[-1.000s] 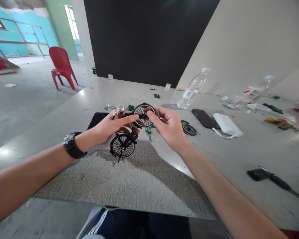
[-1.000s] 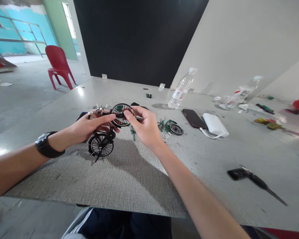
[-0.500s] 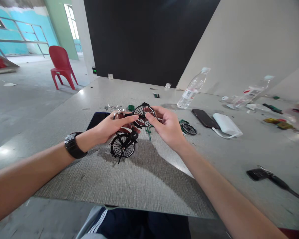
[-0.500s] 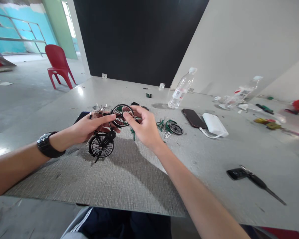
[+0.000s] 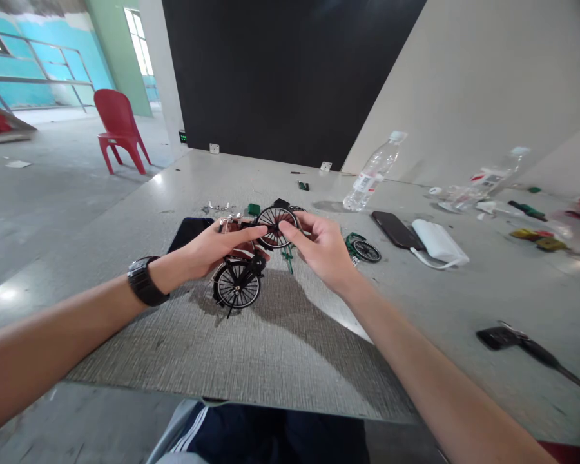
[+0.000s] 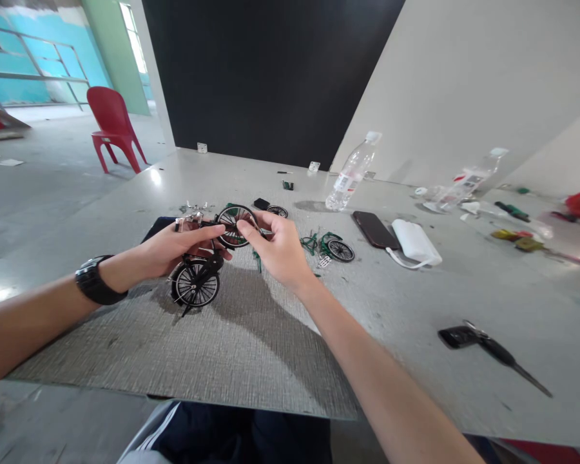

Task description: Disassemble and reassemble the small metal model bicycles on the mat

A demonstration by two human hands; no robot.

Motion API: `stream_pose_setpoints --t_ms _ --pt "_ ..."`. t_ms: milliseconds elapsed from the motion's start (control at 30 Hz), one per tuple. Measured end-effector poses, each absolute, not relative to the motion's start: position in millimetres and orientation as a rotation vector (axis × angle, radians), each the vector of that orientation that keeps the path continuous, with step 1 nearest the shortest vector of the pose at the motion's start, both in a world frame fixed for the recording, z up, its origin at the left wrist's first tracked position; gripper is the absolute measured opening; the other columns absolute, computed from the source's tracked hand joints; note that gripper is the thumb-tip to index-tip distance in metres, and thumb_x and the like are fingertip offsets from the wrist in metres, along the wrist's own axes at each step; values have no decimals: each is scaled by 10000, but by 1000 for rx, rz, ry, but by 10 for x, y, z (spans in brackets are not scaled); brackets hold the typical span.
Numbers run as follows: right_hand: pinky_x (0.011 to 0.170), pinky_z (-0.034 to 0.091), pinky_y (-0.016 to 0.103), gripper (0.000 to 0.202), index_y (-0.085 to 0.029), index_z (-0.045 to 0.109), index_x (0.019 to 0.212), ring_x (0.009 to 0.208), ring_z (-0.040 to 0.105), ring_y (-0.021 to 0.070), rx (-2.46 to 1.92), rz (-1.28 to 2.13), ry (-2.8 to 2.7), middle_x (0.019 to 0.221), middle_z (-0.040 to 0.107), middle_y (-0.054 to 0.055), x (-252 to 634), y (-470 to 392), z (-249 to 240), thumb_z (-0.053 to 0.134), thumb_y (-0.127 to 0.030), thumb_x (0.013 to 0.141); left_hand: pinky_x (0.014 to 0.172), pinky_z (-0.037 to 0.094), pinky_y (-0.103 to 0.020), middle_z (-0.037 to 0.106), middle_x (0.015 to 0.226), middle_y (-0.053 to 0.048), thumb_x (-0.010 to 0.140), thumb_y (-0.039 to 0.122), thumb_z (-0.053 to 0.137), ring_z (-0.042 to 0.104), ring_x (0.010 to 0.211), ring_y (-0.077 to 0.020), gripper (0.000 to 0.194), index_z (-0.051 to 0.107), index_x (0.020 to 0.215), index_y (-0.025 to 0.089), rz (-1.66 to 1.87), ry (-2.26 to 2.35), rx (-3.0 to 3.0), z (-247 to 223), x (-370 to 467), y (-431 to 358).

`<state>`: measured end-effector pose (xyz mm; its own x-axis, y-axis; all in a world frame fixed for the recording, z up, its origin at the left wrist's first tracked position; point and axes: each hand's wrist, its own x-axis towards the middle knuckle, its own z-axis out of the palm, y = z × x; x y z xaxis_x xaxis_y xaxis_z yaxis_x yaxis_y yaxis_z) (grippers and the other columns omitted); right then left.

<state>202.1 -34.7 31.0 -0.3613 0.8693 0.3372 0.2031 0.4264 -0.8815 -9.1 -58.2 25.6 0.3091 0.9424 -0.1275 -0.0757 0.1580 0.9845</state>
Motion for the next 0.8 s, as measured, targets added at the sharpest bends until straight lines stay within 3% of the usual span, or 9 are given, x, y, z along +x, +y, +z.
stream_pose_setpoints --t_ms 167,300,467,800 --pt "556 399 274 359 -212 742 1035 671 539 129 -958 966 -1798 740 608 12 2061 -304 300 674 -547 927 661 579 -267 794 1001 -128 882 464 762 758 825 -209 401 729 1152 168 926 978 1176 266 -74 -592" --pt "572 446 296 370 -222 748 1011 693 578 158 -1003 883 -1739 741 632 32 2135 -208 289 665 -566 906 742 597 -281 768 1189 -136 884 476 758 760 924 -215 387 735 1141 188 961 944 1194 238 -87 -588" --pt "583 486 306 426 -222 745 1056 733 620 182 -1060 861 -1697 744 662 46 2170 -146 281 685 -598 865 710 596 -278 749 1240 -145 888 459 755 755 934 -210 411 715 1197 190 958 982 1120 226 -99 -589" --pt "559 446 274 349 -190 742 1032 734 613 150 -1018 928 -1786 872 710 64 2076 -250 281 700 -509 895 692 579 -271 787 1057 -121 882 420 768 740 828 -184 303 746 1025 154 944 996 1098 244 -61 -579"
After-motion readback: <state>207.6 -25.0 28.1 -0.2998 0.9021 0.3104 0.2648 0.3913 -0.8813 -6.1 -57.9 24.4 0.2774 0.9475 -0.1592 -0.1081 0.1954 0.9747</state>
